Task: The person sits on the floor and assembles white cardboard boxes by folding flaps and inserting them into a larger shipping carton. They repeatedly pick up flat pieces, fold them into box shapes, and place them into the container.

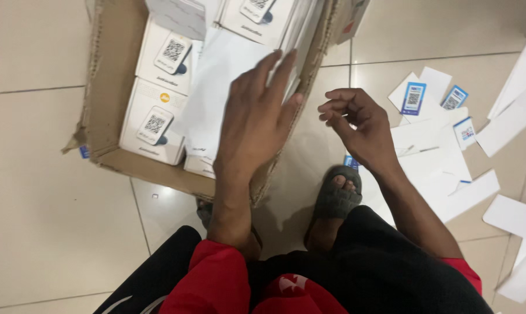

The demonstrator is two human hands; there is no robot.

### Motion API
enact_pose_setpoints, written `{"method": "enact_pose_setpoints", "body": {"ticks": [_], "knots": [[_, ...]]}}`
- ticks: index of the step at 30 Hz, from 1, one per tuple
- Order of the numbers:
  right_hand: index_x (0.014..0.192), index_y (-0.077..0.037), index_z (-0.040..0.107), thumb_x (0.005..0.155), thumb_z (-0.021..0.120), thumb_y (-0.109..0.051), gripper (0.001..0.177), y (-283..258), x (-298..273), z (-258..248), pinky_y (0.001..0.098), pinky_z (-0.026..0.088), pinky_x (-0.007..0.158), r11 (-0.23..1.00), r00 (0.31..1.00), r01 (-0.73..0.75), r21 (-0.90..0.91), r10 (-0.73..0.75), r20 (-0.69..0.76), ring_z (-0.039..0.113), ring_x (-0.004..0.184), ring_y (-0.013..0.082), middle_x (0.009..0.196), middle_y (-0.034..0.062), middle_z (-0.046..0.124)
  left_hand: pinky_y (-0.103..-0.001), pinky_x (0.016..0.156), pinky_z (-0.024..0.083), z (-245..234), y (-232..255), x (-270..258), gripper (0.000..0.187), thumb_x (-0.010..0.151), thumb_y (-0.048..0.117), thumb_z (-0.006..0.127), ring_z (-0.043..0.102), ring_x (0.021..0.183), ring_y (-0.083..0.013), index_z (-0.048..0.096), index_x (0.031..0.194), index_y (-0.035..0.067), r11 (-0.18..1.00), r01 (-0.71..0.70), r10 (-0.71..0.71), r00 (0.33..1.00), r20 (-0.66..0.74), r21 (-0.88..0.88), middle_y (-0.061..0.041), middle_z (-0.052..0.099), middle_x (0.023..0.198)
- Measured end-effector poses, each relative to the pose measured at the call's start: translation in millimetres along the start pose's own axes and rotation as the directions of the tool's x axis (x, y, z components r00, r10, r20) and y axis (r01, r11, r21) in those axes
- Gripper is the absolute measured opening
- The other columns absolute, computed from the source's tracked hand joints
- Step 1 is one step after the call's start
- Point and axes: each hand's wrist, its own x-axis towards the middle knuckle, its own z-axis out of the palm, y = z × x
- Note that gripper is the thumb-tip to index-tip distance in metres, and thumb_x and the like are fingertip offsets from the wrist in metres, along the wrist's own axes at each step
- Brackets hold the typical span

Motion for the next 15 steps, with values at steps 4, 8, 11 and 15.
{"method": "enact_pose_setpoints", "body": {"ticks": [4, 8, 11, 15], "knots": [[0.142, -0.003, 0.055, 0.092, 0.071, -0.005, 0.053, 53, -7, -59, 0.0419, 0.056, 0.099, 0.777, 0.988, -0.034, -0.628, -0.07, -0.141, 0.065, 0.122, 0.0327, 0.129, 0.0168, 0.07, -0.051, 0.107, 0.048, 63, 62, 15, 0.059, 0.102, 0.03, 0.062, 0.062, 0.123, -0.0336, 0.042, 0.153, 0.009, 0.912, -0.192, 0.307, 0.905, 0.295, -0.362, -0.021, 0.048, 0.153], [0.151, 0.005, 0.046, 0.078, 0.08, -0.015, 0.082, 153, -17, -142, 0.0517, 0.046, 0.109, 0.475, 0.992, 0.015, -0.88, -0.12, -0.048, 0.049, 0.133, 0.0475, 0.145, 0.0287, 0.055, -0.052, 0.114, 0.043, 160, 97, 12, 0.072, 0.087, 0.029, 0.072, 0.051, 0.138, -0.0371, 0.043, 0.148, 0.006, 0.917, -0.296, 0.388, 0.817, 0.426, -0.267, -0.019, 0.049, 0.149], [0.151, 0.009, 0.04, 0.095, 0.082, -0.031, 0.081, 239, -24, -208, 0.0528, 0.042, 0.113, 0.675, 0.953, -0.226, -0.702, 0.003, -0.304, 0.044, 0.139, 0.0485, 0.15, 0.0326, 0.045, -0.071, 0.114, 0.024, 239, 106, -1, 0.087, 0.091, 0.04, 0.075, 0.017, 0.149, -0.0534, 0.032, 0.153, -0.002, 0.981, -0.192, 0.161, 0.784, 0.6, -0.013, -0.037, 0.018, 0.159], [0.154, 0.016, 0.038, 0.101, 0.081, -0.028, 0.082, 311, -26, -270, 0.055, 0.038, 0.116, 0.684, 0.947, -0.048, -0.728, -0.201, -0.251, 0.036, 0.143, 0.0545, 0.156, 0.0393, 0.035, -0.086, 0.109, 0.006, 298, 128, -42, 0.124, 0.078, 0.061, 0.08, -0.009, 0.15, -0.0612, 0.011, 0.163, 0.001, 0.984, -0.151, 0.045, 0.718, 0.695, 0.092, -0.039, -0.009, 0.164]]}}
